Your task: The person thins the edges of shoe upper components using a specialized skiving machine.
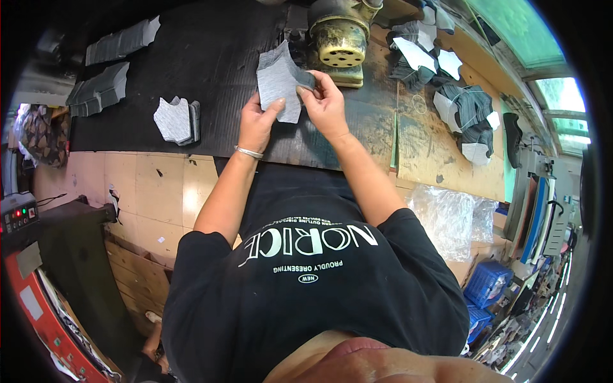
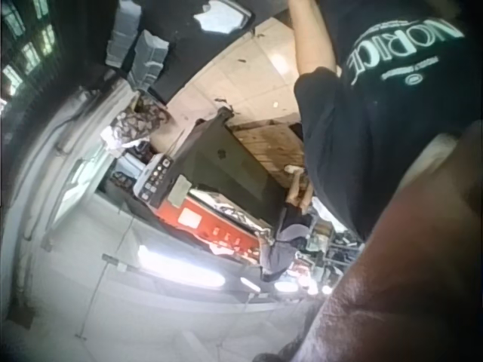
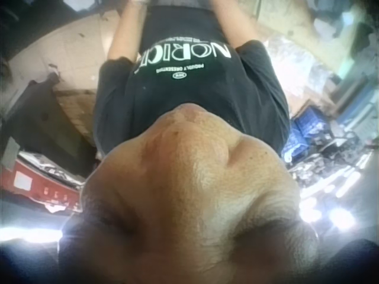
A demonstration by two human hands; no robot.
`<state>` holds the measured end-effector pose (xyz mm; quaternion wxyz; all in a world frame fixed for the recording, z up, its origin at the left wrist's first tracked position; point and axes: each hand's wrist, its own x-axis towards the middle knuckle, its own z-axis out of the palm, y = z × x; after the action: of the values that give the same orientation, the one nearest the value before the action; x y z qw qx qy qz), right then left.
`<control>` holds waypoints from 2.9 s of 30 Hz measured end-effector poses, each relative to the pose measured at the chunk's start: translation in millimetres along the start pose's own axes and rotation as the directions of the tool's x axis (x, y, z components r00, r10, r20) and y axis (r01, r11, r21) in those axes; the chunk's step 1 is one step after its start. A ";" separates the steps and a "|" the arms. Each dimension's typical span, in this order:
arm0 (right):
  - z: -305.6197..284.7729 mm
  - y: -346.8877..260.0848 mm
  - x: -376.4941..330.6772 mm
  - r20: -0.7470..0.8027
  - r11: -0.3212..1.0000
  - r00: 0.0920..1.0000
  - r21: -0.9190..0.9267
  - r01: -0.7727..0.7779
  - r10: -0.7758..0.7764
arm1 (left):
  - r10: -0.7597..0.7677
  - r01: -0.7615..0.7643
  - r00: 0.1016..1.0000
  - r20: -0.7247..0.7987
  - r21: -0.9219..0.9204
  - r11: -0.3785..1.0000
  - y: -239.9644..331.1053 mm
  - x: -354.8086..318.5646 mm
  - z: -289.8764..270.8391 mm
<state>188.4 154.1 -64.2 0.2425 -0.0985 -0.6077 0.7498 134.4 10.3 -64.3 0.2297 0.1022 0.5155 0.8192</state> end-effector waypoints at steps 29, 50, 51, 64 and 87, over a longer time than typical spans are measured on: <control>-65.5 68.8 -45.4 0.096 0.858 0.995 -0.509 0.062 -0.014 | 0.611 -0.481 0.789 -0.070 0.548 0.684 104.5 116.6 -9.5; -63.1 63.4 -46.6 0.087 0.840 0.995 -0.535 0.083 -0.043 | 0.564 -0.462 0.825 -0.035 0.534 0.708 99.0 88.9 -13.1; -63.0 63.7 -46.6 0.085 0.844 0.995 -0.530 0.086 -0.048 | 0.550 -0.461 0.834 -0.027 0.514 0.724 99.4 87.8 -12.7; -63.3 65.9 -47.3 0.084 0.846 0.995 -0.527 0.088 -0.051 | 0.268 -0.265 0.963 -0.010 0.122 0.957 98.4 115.9 -10.0; -64.2 67.6 -46.2 0.098 0.839 0.994 -0.536 0.093 -0.048 | -0.044 0.060 0.994 0.097 -0.162 0.985 69.0 104.9 -18.4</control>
<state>240.2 177.5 -151.3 0.2080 -0.1101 -0.8065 0.5425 16.7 21.1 -18.4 0.2826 0.1074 0.4371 0.8471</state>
